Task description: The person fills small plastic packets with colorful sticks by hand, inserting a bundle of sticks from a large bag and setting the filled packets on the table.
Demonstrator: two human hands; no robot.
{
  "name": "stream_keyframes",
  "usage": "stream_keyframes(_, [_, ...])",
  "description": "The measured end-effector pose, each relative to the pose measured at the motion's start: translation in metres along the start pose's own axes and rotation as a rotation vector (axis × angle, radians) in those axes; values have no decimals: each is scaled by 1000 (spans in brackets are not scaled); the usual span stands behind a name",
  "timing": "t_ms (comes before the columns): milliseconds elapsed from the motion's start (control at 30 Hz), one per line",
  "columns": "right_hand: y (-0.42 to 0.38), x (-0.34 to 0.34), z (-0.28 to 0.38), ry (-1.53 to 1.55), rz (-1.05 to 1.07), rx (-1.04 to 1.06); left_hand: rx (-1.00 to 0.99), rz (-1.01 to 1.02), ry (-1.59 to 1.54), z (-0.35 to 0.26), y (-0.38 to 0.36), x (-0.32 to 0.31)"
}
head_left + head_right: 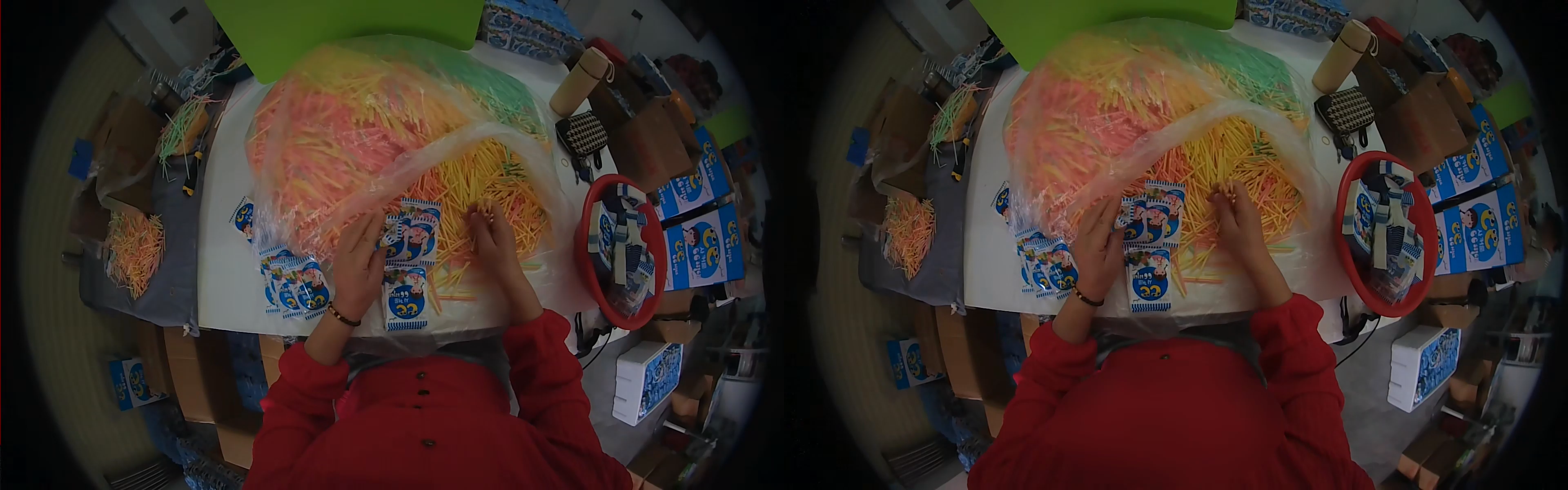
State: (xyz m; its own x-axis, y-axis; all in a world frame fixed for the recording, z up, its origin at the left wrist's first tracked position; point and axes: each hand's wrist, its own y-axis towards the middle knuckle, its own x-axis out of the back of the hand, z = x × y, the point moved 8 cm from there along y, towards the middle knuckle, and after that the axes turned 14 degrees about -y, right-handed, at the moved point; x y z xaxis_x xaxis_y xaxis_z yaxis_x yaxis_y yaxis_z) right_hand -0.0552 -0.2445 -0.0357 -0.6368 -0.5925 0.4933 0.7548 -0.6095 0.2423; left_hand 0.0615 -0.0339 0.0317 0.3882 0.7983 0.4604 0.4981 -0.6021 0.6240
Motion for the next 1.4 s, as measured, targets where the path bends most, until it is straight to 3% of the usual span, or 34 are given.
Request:
stream_keyframes(33, [3,4,-14,273,-55,-159,-1,0,-1,2,-1,0])
stream_keyframes(67, [2,3,-28,547,-107,-319,226,-50,-312,23,-6,1])
stream_keyframes(100, [4,6,-27,547,-103,-320,452,-101,-622,35,-9,-2])
stream_keyframes(133, [6,11,-26,647,-126,-338,451,-104,-619,31,-5,0])
stream_keyframes(200, [9,16,-24,749,-147,-351,880,-319,-1246,43,-13,-13])
stream_keyframes(300, [7,18,-16,898,-141,-307,886,-238,-1421,56,-25,-20])
stream_keyframes(400, [5,20,-2,830,-154,-309,779,-297,-1219,61,-30,-13])
stream_keyframes(500, [2,24,11,588,-203,-209,699,-242,-1079,57,-25,-15])
stream_keyframes(567, [2,21,16,70,-163,34,598,-170,-911,58,-27,-23])
stream_keyframes(633, [-4,11,0,-19,-64,-1,498,-98,-747,48,-23,-26])
stream_keyframes(700, [-8,1,-12,-108,44,-46,656,-24,-897,48,-33,-41])
stream_keyframes(733, [-8,2,-5,-195,19,48,664,-22,-897,47,-34,-40])
stream_keyframes(767, [-9,3,3,-283,-10,146,479,52,-624,38,-25,-32])
stream_keyframes(800, [-9,5,11,-285,-14,145,287,120,-353,27,-18,-28])
stream_keyframes(867, [-8,9,3,39,50,-160,233,89,-390,30,-19,-28])
stream_keyframes(900, [-5,12,2,33,45,-157,184,56,-422,26,-15,-26])
stream_keyframes(933, [1,25,-1,221,-97,-172,181,56,-428,25,-14,-24])
stream_keyframes(967, [3,36,-6,410,-239,-190,437,-108,-749,45,-21,-17])
stream_keyframes(1000, [5,39,-11,406,-241,-199,703,-276,-1062,58,-32,-15])
stream_keyframes(1033, [4,37,-25,747,-245,-310,797,-349,-1328,56,-30,-15])
stream_keyframes(1067, [4,31,-33,1090,-244,-411,799,-348,-1329,54,-28,-10])
stream_keyframes(1133, [2,31,-23,1092,-243,-454,1050,-379,-1569,52,-32,-18])
stream_keyframes(1200, [-4,25,-20,1093,-237,-504,1076,-340,-1578,31,-27,-18])
stream_keyframes(1267, [-3,24,-10,944,-204,-333,1103,-307,-1579,23,-33,-24])
stream_keyframes(1333, [-6,21,14,906,-165,-298,1025,-59,-1660,15,-43,-39])
stream_keyframes(1400, [-9,21,42,866,-130,-263,1038,-111,-1646,16,-57,-45])
